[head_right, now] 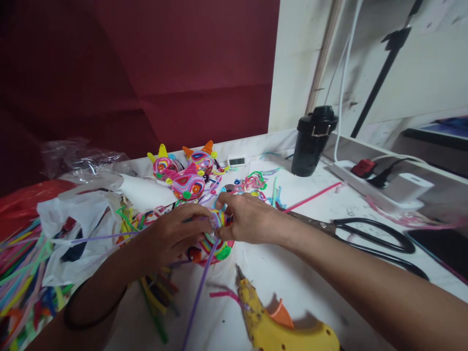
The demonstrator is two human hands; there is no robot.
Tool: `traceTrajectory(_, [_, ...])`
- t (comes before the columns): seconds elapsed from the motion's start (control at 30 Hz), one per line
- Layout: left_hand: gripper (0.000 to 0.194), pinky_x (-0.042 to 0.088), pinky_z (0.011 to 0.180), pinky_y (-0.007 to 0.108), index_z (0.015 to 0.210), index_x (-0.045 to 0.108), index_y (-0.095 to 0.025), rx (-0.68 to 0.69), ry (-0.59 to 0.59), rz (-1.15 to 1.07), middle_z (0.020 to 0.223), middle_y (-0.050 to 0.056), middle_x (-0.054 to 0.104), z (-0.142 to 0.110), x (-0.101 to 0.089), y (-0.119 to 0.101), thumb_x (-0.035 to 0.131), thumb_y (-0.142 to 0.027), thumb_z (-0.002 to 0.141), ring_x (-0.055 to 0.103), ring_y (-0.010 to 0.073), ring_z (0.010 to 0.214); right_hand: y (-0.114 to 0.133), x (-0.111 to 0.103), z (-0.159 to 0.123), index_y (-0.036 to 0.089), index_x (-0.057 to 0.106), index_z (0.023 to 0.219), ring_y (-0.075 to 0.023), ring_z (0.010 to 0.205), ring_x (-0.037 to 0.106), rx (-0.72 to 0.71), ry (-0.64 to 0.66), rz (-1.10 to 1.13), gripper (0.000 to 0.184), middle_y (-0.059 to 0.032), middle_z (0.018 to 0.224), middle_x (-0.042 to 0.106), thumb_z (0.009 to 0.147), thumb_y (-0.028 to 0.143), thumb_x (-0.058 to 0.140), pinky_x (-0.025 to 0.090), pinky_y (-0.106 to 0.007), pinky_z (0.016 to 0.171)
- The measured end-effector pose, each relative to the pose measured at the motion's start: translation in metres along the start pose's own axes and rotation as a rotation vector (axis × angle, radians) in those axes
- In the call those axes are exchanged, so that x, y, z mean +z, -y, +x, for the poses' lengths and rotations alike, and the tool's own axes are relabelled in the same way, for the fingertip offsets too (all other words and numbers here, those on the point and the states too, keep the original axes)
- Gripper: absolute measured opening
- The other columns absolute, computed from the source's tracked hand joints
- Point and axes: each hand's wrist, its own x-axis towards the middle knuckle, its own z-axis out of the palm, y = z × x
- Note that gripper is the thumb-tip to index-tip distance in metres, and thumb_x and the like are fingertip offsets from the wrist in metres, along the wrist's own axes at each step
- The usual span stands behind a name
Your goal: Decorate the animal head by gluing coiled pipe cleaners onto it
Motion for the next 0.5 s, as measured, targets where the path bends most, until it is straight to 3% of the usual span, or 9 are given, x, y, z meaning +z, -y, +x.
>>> traceTrajectory(0.23, [0.039, 0.045, 0.097, 0.039, 0.121, 0.057, -0.026, 0.154, 0.035, 0.097, 0.124, 0.009, 0.053, -0.0021, 0.0012, 0.0060, 0.058, -0.008, 0.087, 0.051, 0.0235, 0.116, 0.0057, -0.0018, -0.0029, 0.020, 0.060, 0.106, -0.0241, 0.084, 0.067, 0.035, -0.002, -0.018, 0.040, -0.0065, 0.095, 0.070, 0.070, 0.033, 0.073, 0.049, -0.028, 0.064])
traceTrajectory(0.5, [0.027, 0.046, 0.093, 0.038, 0.114, 0.062, -0.026, 0.149, 0.041, 0.104, 0.121, 0.009, 0.056, -0.0026, 0.0038, 0.0088, 0.058, -0.013, 0.090, 0.053, 0.0216, 0.110, 0.0055, -0.0014, -0.0004, 0.021, 0.061, 0.106, -0.0243, 0.084, 0.067, 0.030, 0.003, -0.007, 0.039, -0.0056, 0.091, 0.070, 0.071, 0.034, 0.073, 0.050, -0.029, 0.066])
